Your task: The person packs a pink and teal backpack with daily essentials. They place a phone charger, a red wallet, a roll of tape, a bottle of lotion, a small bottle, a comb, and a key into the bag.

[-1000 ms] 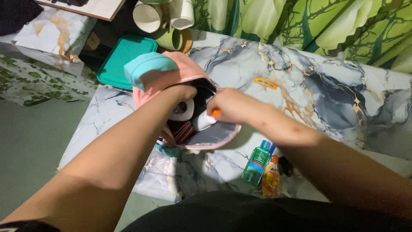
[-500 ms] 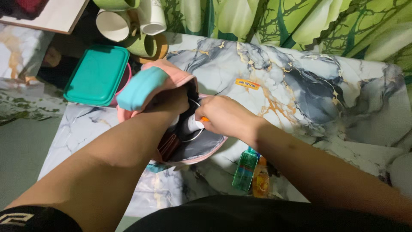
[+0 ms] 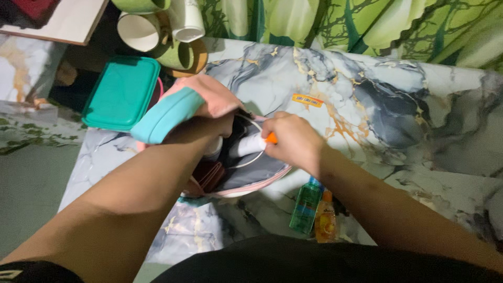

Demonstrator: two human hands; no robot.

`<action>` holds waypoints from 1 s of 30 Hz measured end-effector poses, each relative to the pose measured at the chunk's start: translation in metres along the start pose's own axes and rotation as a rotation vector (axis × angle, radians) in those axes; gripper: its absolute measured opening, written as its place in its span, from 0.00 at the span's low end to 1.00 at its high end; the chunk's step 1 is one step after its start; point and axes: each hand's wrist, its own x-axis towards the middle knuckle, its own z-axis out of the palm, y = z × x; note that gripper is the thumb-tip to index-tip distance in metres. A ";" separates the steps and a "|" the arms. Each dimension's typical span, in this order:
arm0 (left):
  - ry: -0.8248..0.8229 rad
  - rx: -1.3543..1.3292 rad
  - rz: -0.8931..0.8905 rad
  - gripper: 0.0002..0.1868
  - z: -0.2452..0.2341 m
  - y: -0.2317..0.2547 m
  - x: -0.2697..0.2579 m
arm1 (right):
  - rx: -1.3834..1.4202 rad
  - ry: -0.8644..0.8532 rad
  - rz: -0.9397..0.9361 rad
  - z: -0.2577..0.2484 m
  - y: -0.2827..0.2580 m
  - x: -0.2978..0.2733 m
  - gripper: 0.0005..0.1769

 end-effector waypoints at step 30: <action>-0.021 -0.184 -0.122 0.35 -0.042 0.033 -0.059 | -0.017 0.413 -0.094 0.017 -0.006 -0.009 0.29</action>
